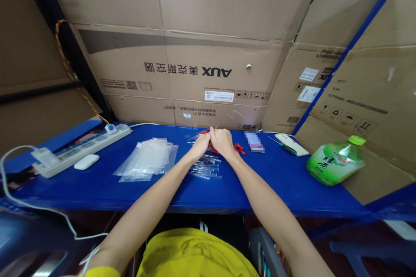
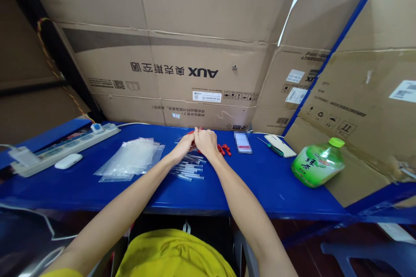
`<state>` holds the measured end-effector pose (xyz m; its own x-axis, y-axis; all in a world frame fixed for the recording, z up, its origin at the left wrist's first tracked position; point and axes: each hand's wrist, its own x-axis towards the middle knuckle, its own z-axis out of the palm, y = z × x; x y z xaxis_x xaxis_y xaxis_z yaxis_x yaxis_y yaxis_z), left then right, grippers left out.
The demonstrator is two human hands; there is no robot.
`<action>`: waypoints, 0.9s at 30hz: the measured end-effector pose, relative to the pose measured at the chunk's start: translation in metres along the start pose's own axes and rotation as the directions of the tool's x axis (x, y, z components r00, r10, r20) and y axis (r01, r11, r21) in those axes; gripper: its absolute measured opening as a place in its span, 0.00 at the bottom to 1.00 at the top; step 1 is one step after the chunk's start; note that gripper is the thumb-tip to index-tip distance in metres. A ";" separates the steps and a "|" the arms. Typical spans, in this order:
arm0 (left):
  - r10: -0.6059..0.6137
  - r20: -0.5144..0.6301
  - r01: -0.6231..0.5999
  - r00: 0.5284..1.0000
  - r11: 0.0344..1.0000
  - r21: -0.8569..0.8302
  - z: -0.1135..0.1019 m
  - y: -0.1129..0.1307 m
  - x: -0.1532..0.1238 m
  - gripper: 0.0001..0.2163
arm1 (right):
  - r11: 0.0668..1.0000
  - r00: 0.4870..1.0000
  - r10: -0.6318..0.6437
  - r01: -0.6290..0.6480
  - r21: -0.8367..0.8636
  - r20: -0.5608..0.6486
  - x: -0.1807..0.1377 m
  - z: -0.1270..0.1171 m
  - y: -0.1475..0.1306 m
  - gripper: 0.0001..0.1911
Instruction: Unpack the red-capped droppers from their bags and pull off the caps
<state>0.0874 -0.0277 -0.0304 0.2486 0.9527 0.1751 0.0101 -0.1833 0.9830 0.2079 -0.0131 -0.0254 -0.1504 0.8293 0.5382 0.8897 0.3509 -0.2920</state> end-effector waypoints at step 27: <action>0.131 0.056 -0.129 0.990 0.991 -0.047 0.008 0.000 0.008 0.13 | 0.039 0.798 0.421 -0.490 0.871 0.431 0.008 -0.014 -0.010 0.15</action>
<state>0.0969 -0.0224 -0.0293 0.3017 0.9052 0.2994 -0.0677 -0.2929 0.9537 0.2038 -0.0159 -0.0068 0.0693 0.9970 -0.0342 -0.2671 -0.0145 -0.9636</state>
